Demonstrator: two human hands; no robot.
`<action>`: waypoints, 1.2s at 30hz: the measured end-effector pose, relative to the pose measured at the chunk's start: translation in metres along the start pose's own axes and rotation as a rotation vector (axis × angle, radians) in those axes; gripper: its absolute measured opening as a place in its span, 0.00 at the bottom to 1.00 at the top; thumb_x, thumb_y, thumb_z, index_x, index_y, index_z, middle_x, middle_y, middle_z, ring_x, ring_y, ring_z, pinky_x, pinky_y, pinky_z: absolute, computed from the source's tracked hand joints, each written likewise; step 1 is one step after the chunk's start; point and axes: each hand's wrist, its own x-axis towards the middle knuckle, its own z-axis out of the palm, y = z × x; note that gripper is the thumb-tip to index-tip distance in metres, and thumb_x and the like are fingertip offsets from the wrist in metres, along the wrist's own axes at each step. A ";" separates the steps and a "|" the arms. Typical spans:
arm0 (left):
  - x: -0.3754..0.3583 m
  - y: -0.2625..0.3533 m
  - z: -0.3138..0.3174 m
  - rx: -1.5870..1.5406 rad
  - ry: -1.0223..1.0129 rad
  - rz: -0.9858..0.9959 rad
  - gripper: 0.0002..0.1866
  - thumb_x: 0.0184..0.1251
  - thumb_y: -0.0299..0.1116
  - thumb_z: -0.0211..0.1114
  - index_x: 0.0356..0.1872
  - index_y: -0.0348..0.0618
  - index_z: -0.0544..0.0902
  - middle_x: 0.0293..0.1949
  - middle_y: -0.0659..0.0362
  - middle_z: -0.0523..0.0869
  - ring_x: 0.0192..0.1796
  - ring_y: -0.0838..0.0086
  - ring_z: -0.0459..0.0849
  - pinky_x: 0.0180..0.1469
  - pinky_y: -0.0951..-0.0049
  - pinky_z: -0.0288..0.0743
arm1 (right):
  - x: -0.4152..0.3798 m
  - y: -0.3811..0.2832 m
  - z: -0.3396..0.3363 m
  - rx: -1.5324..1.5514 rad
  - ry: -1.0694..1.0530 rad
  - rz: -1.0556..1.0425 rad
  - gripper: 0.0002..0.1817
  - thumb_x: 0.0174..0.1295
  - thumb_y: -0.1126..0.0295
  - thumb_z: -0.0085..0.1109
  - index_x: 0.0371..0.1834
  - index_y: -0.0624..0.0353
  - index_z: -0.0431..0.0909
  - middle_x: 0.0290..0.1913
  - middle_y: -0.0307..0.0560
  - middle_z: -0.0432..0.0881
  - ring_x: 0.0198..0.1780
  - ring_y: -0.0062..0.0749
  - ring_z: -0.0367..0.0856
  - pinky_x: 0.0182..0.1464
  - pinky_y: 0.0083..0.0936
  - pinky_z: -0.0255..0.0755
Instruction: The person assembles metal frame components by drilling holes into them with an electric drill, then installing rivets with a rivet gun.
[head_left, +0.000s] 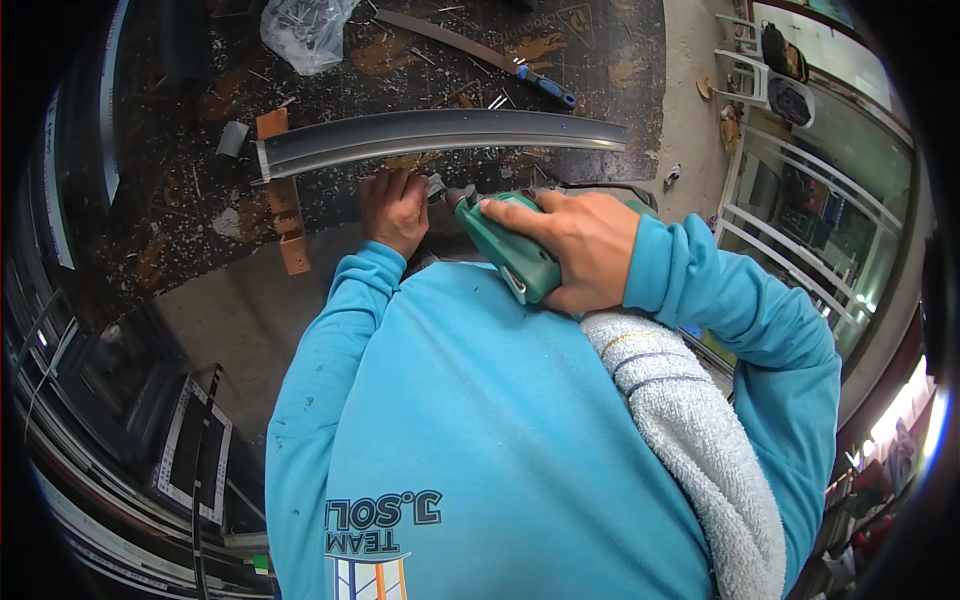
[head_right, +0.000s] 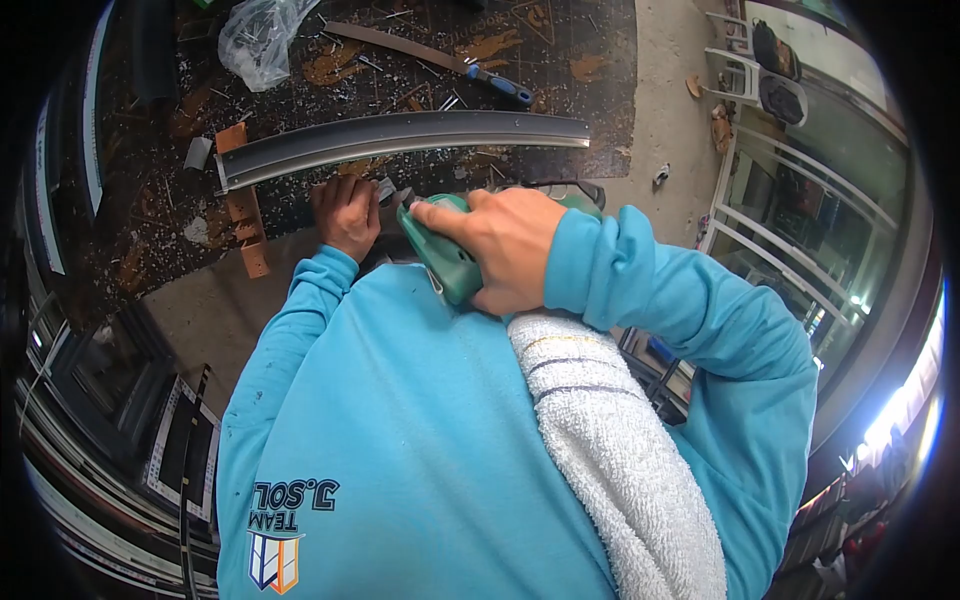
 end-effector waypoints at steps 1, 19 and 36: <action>0.002 0.000 0.000 -0.001 0.020 0.008 0.06 0.53 0.29 0.67 0.32 0.49 0.80 0.36 0.59 0.78 0.43 0.63 0.77 0.48 0.60 0.66 | 0.003 0.004 -0.002 0.145 0.044 0.020 0.46 0.40 0.66 0.68 0.70 0.61 0.65 0.38 0.65 0.82 0.35 0.54 0.85 0.39 0.41 0.81; -0.021 -0.047 -0.162 -0.542 0.418 -0.783 0.05 0.66 0.29 0.68 0.35 0.40 0.80 0.29 0.65 0.82 0.30 0.85 0.77 0.35 0.82 0.71 | -0.042 0.015 -0.060 0.404 0.337 -0.422 0.48 0.38 0.69 0.64 0.71 0.65 0.63 0.51 0.67 0.81 0.48 0.56 0.85 0.53 0.41 0.78; 0.042 -0.073 -0.139 -0.282 0.225 -0.814 0.07 0.56 0.30 0.69 0.28 0.37 0.82 0.25 0.53 0.86 0.29 0.67 0.86 0.36 0.68 0.77 | 0.052 -0.003 -0.081 0.277 0.208 -0.389 0.43 0.40 0.66 0.67 0.66 0.69 0.67 0.42 0.69 0.84 0.39 0.53 0.88 0.49 0.36 0.83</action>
